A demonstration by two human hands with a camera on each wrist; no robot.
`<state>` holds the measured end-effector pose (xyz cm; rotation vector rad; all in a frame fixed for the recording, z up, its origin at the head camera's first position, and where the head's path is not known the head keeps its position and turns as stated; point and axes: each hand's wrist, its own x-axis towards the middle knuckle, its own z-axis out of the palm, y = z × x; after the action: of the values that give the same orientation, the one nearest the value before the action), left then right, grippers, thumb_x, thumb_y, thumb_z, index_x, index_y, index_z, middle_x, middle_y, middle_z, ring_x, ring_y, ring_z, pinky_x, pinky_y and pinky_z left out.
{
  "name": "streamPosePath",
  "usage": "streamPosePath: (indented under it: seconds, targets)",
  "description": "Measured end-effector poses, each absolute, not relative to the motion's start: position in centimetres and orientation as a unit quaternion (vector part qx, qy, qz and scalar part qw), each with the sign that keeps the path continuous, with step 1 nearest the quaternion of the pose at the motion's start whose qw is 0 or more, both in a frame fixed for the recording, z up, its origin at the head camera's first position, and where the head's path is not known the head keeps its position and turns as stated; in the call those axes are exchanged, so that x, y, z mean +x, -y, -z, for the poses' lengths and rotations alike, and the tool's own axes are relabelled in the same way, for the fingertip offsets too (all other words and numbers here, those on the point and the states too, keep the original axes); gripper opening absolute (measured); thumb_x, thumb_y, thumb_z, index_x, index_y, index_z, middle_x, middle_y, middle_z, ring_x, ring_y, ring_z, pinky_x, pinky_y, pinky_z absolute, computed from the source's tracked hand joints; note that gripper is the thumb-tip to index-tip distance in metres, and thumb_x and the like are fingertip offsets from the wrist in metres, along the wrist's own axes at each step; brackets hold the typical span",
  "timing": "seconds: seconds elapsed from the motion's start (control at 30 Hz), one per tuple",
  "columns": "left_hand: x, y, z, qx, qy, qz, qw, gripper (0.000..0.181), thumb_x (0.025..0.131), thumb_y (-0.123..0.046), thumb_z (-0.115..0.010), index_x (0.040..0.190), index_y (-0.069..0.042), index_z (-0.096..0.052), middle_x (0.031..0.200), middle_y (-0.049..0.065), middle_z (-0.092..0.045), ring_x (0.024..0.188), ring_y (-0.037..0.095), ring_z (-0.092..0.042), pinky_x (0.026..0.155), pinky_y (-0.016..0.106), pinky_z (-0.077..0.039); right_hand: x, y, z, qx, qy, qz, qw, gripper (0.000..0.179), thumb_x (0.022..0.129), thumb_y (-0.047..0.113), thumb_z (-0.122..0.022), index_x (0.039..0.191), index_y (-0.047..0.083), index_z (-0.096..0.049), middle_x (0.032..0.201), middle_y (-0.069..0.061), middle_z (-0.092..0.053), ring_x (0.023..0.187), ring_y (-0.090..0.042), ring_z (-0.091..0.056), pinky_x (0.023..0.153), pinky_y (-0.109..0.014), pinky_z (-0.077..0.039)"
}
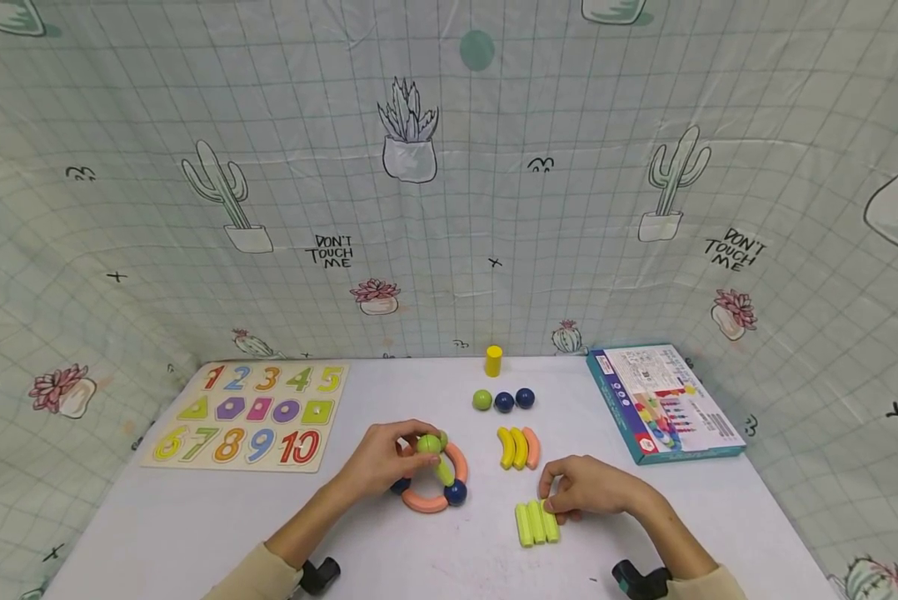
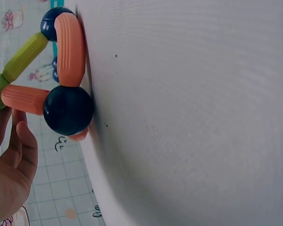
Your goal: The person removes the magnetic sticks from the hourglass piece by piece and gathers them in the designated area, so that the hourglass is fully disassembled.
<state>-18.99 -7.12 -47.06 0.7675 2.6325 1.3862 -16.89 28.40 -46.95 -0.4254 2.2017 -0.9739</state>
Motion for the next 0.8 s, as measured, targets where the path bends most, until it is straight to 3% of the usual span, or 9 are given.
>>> streamPosePath:
  seconds: [0.23,0.5,0.8]
  targets:
    - [-19.0,7.2,47.1,0.257,-0.854,-0.451,0.033,0.03,0.087,-0.039,-0.079,0.112,-0.025,-0.073,0.092,-0.014,-0.068,0.081,0.011,-0.059,0.064,0.021,-0.047,-17.6,-28.0,45.9,-0.179,-0.872,0.363,0.275,0.015,0.095,0.024,-0.07,0.104,0.012,-0.067,0.071,0.001,-0.058,0.064,-0.014,-0.052,0.057,-0.023,-0.04]
    - [-19.1,7.3,47.2,0.256,-0.855,-0.448,0.045,0.032,0.086,-0.029,-0.082,0.115,-0.023,-0.072,0.101,-0.013,-0.069,0.087,0.01,-0.06,0.072,0.023,-0.049,-18.7,-22.7,44.3,-0.236,-0.885,0.37,0.157,0.021,0.097,0.032,-0.068,0.108,0.014,-0.067,0.083,0.006,-0.061,0.074,-0.011,-0.055,0.063,-0.024,-0.046]
    - [-19.0,7.5,47.2,0.273,-0.85,-0.449,0.031,0.039,0.083,-0.018,-0.084,0.12,-0.018,-0.07,0.106,-0.004,-0.069,0.087,0.014,-0.063,0.071,0.023,-0.052,-19.1,-16.0,43.9,-0.299,-0.878,0.369,0.064,0.042,0.095,0.036,-0.071,0.132,0.019,-0.062,0.113,0.004,-0.066,0.088,-0.009,-0.059,0.069,-0.026,-0.052]
